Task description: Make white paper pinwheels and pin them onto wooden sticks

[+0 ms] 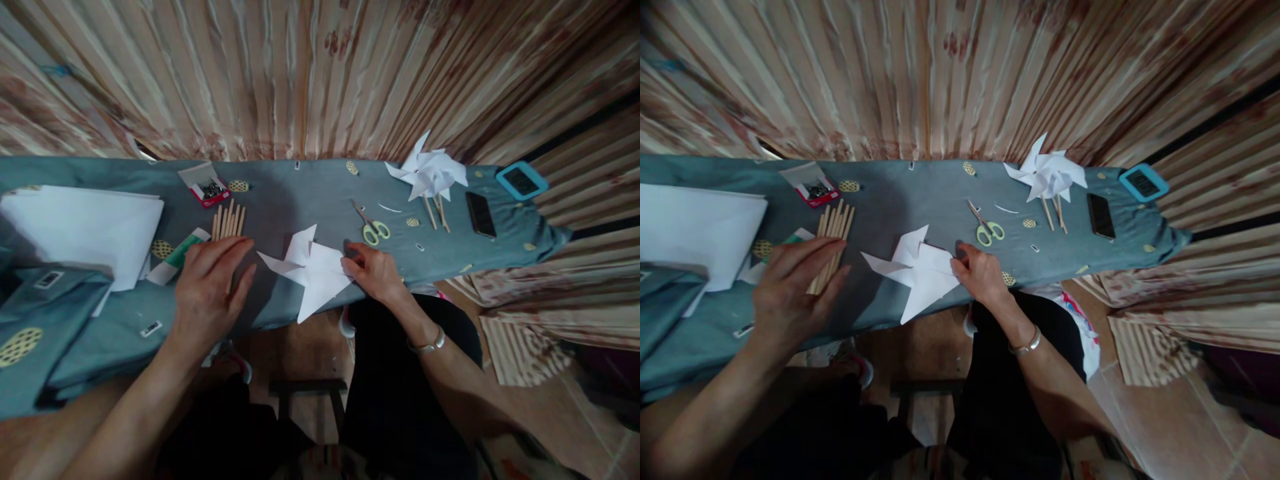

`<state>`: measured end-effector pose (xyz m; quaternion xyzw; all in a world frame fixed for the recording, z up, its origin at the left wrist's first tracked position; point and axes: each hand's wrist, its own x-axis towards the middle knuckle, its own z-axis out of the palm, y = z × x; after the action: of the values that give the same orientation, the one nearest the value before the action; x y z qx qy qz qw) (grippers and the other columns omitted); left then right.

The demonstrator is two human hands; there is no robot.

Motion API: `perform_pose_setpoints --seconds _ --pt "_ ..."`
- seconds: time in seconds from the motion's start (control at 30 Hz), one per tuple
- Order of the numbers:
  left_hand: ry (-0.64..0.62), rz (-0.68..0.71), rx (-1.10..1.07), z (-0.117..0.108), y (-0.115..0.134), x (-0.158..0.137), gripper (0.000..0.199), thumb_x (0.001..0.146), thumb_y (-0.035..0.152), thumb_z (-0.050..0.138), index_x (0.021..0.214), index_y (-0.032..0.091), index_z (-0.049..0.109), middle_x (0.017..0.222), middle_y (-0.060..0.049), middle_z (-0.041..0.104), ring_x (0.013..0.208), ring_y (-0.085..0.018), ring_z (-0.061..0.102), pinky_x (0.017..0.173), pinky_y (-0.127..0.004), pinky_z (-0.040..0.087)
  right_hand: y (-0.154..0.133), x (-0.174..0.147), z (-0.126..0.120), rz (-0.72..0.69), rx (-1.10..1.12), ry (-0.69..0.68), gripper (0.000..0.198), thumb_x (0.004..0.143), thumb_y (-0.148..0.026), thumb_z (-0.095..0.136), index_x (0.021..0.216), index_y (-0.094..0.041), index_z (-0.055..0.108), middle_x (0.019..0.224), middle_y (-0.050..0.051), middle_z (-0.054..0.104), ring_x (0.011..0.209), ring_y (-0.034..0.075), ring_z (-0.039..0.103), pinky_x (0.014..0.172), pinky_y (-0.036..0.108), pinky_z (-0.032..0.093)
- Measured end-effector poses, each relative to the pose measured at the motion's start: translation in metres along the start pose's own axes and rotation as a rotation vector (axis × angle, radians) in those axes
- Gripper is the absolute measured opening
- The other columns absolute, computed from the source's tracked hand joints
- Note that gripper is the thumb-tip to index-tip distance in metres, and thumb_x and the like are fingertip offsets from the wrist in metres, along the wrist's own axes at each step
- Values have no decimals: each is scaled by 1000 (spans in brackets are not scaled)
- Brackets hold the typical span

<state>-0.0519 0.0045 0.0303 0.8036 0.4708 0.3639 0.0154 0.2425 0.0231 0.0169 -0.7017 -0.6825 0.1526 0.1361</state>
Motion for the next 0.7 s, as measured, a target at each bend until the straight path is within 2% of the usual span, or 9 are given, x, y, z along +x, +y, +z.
perform_pose_setpoints --seconds 0.03,0.1,0.23,0.33,0.47,0.57,0.7 --pt "16 69 -18 2 10 -3 31 95 21 57 125 22 56 118 -7 64 105 -24 61 89 -45 55 0 -4 -1 -3 2 -21 38 86 -30 61 120 -13 67 84 9 78 77 26 74 75 36 55" --pt "-107 209 -86 10 30 -9 23 95 22 58 117 18 59 109 -9 67 95 -23 62 80 -40 57 0 -9 -3 -6 36 -74 37 86 -30 62 120 -14 67 81 7 77 71 22 72 71 33 54" --pt "-275 325 -100 31 56 -18 16 92 20 61 107 14 64 101 -10 70 93 -24 63 77 -38 54 -7 -11 -4 -11 115 -190 36 86 -30 64 119 -16 66 69 1 74 60 17 68 63 27 50" --pt "-345 321 -34 42 55 -20 13 90 15 60 102 13 65 97 -10 70 88 -25 63 73 -37 52 -9 -13 -6 -47 107 -203 39 87 -30 63 124 -15 64 68 1 73 61 18 68 65 29 51" --pt "-377 307 20 46 46 -20 13 93 11 52 94 13 65 92 -9 69 81 -23 61 71 -36 53 -2 -19 -12 -113 108 -101 38 88 -31 63 123 -17 64 80 4 77 69 20 72 71 31 55" --pt "-379 328 6 45 44 -23 14 92 9 53 99 11 65 97 -11 68 83 -23 61 74 -35 55 3 -23 -17 -175 177 -63 30 90 -29 60 116 -19 69 91 5 78 79 20 73 77 31 57" --pt "-390 336 -6 42 44 -24 19 92 7 50 103 11 64 100 -11 69 86 -23 62 75 -34 57 3 -27 -18 -325 301 -25 24 94 -25 53 110 -20 71 106 6 76 98 20 72 91 33 55"
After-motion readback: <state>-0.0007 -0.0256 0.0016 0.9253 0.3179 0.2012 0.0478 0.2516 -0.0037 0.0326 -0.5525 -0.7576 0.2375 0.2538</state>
